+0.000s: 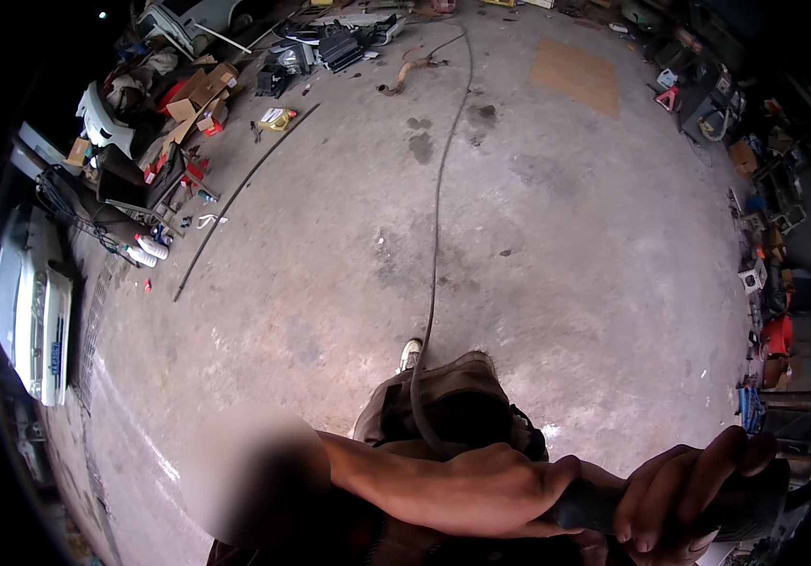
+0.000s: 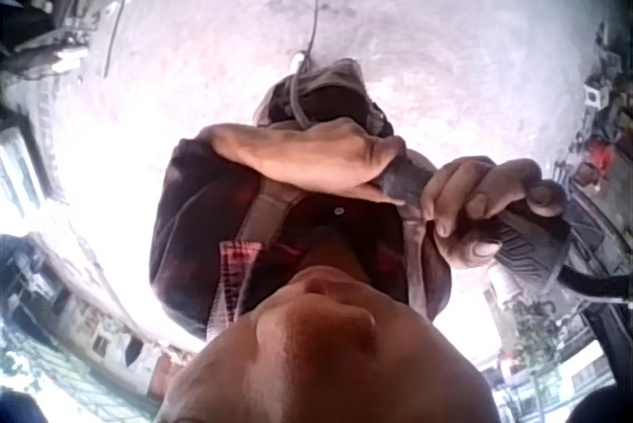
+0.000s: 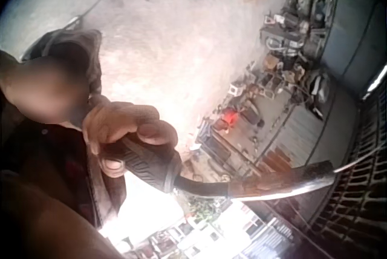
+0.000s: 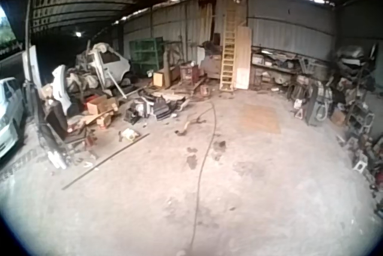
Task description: The person welds an exhaust pipe on the ground using a welding torch, while holding a piece of cardboard as a heat shield.
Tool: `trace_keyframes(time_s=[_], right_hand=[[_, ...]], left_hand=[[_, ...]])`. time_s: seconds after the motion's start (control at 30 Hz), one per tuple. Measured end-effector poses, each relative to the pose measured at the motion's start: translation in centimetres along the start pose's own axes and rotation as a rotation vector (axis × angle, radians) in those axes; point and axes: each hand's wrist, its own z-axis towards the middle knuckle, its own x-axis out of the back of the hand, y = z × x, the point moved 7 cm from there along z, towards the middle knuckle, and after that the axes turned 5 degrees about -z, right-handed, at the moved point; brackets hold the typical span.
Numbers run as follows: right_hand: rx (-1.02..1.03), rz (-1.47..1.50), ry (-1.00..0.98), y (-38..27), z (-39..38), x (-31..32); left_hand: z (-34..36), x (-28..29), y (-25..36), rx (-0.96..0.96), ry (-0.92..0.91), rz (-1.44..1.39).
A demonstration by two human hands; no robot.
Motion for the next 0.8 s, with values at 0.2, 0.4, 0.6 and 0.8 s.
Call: trace_keyframes(time_s=[0.2, 0.4, 0.6, 0.8], right_hand=[[0.079, 0.071, 0.020, 0.8, 2.1, 1.7], [0.047, 0.301, 0.375, 6.6, 4.4, 4.9], [-0.018, 0.410, 0.522, 9.2, 5.0, 7.9], [-0.006, 0.465, 0.566, 10.4, 4.8, 9.5]], left_hand=[[1.1, 1.2, -0.3, 0.073, -0.014, 0.047], [1.4, 3.7, -4.3, 0.282, 0.235, -0.042], [1.9, 5.0, -5.1, 0.327, 0.287, -0.183], [2.2, 5.6, -5.5, 0.391, 0.252, -0.181]])
